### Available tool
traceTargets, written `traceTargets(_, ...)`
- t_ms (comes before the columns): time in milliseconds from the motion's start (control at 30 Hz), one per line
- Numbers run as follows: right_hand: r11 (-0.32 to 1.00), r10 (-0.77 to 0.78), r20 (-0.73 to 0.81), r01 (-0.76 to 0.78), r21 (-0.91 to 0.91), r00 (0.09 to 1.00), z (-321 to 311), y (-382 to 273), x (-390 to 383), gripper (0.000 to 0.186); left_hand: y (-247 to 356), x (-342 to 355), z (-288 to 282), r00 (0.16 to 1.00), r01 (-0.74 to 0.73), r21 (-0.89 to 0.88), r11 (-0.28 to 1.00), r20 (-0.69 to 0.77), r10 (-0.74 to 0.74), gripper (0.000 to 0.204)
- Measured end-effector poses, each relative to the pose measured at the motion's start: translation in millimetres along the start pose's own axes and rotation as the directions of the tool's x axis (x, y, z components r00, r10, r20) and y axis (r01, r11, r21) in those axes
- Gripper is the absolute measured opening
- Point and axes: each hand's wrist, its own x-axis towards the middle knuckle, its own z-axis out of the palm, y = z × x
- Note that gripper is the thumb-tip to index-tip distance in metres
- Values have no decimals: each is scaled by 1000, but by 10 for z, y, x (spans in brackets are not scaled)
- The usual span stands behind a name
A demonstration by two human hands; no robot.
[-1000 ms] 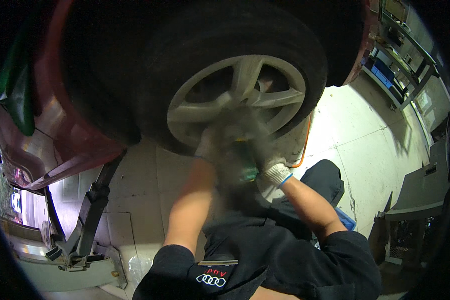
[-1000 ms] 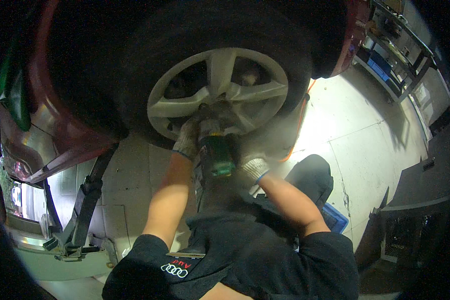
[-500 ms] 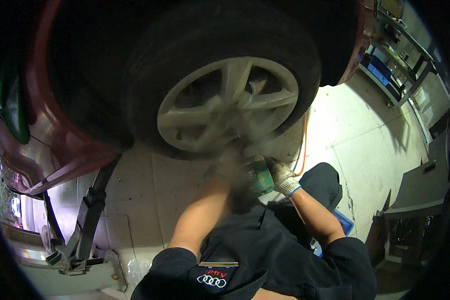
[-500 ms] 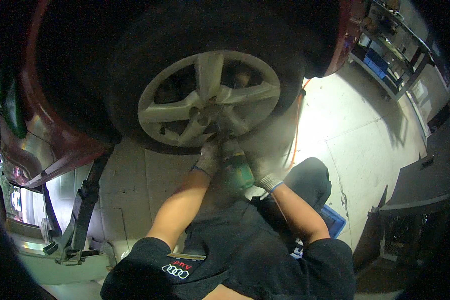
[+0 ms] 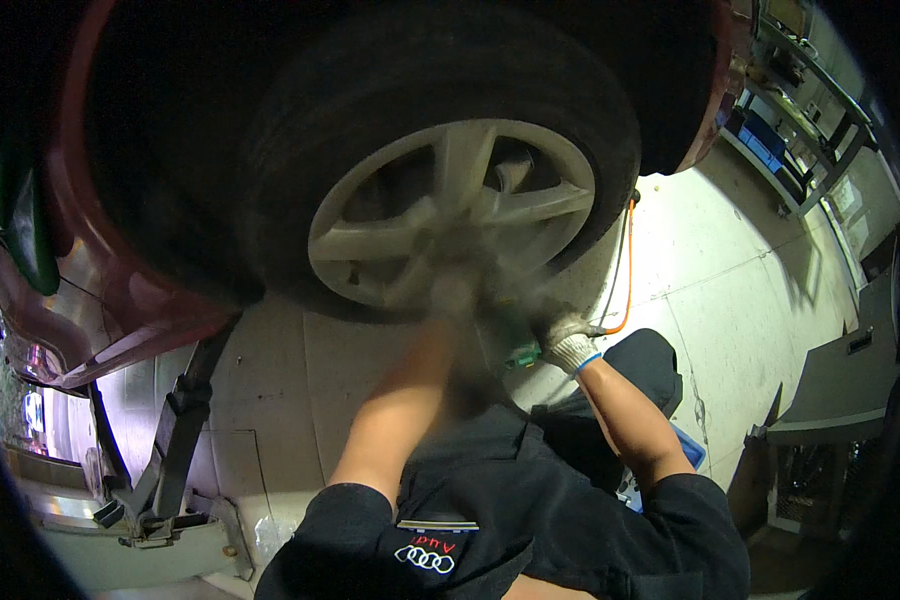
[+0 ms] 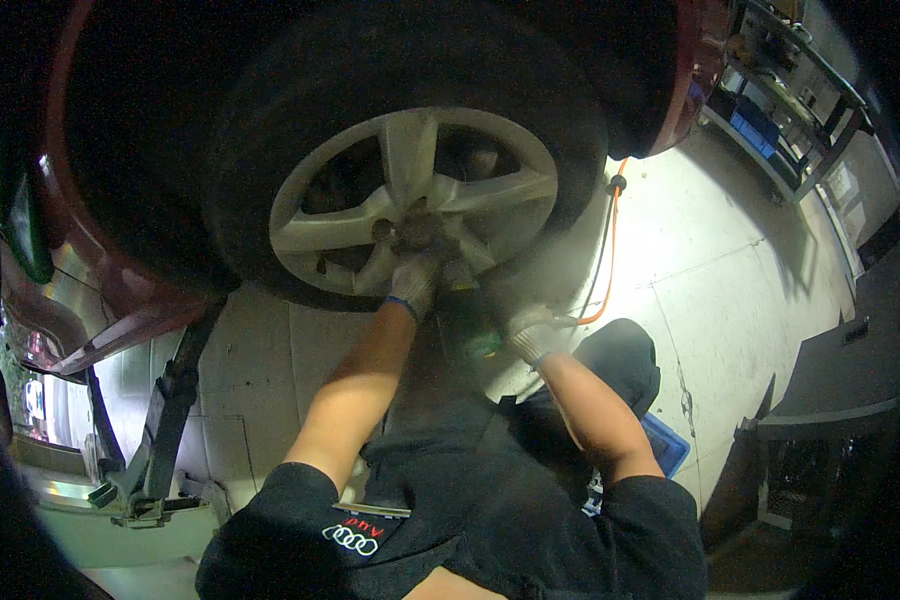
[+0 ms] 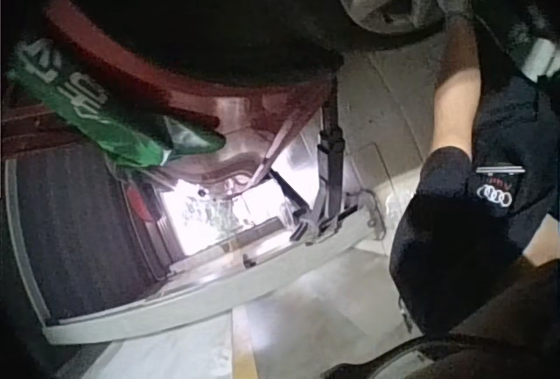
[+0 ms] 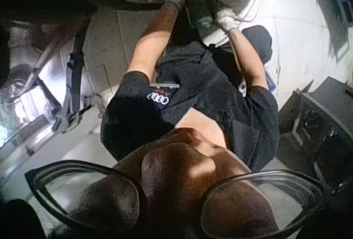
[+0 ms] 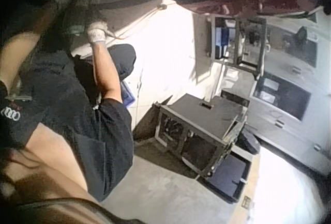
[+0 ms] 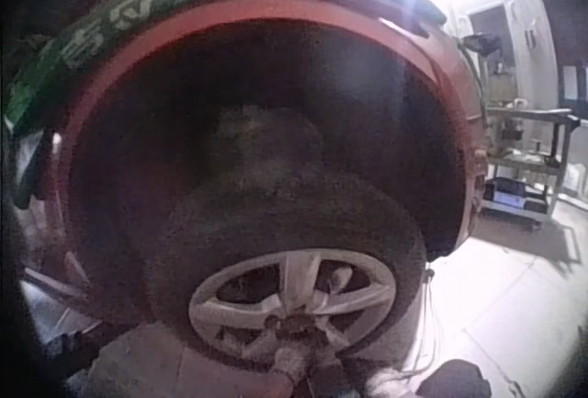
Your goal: The person lifts a car wheel and mounts it onto the hub of a red car. They then insert lug nuts by hand and tighten them with a pneumatic impact wrench. Finally, they use a pneumatic impact wrench to tighten the lug nuts further.
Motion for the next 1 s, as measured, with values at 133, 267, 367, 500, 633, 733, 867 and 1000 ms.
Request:
traceTargets(133,995,-90,54,92,-37,994,30,40,57,50,-76,35,256,1000,-10,-61,998,-27,8,29)
traceTargets(267,984,-28,-114,48,174,993,-313,-38,-186,53,-116,132,366,999,-46,-45,998,-23,45,30)
traceTargets(367,991,6,-34,-1,131,999,-798,-174,-493,60,-67,80,207,999,11,-94,996,48,-6,32)
traceTargets(500,969,-32,4,30,245,999,-1311,-204,-886,66,109,-249,-121,996,88,-310,947,32,-82,37)
traceTargets(633,904,50,-198,39,426,979,-1451,-213,-1029,55,167,-538,-281,980,-112,-80,991,-176,96,43)
traceTargets(733,872,-64,-623,347,345,780,-1454,-219,-951,45,99,-404,-294,964,-209,-697,686,-264,26,42)
traceTargets(867,938,-56,-318,159,308,947,-1490,-179,-771,64,39,-129,-314,986,92,-866,-491,147,-73,55)
traceTargets(1000,910,-65,-320,188,369,945,-1387,-165,-701,59,171,-142,-493,973,66,-780,-623,190,-134,52)
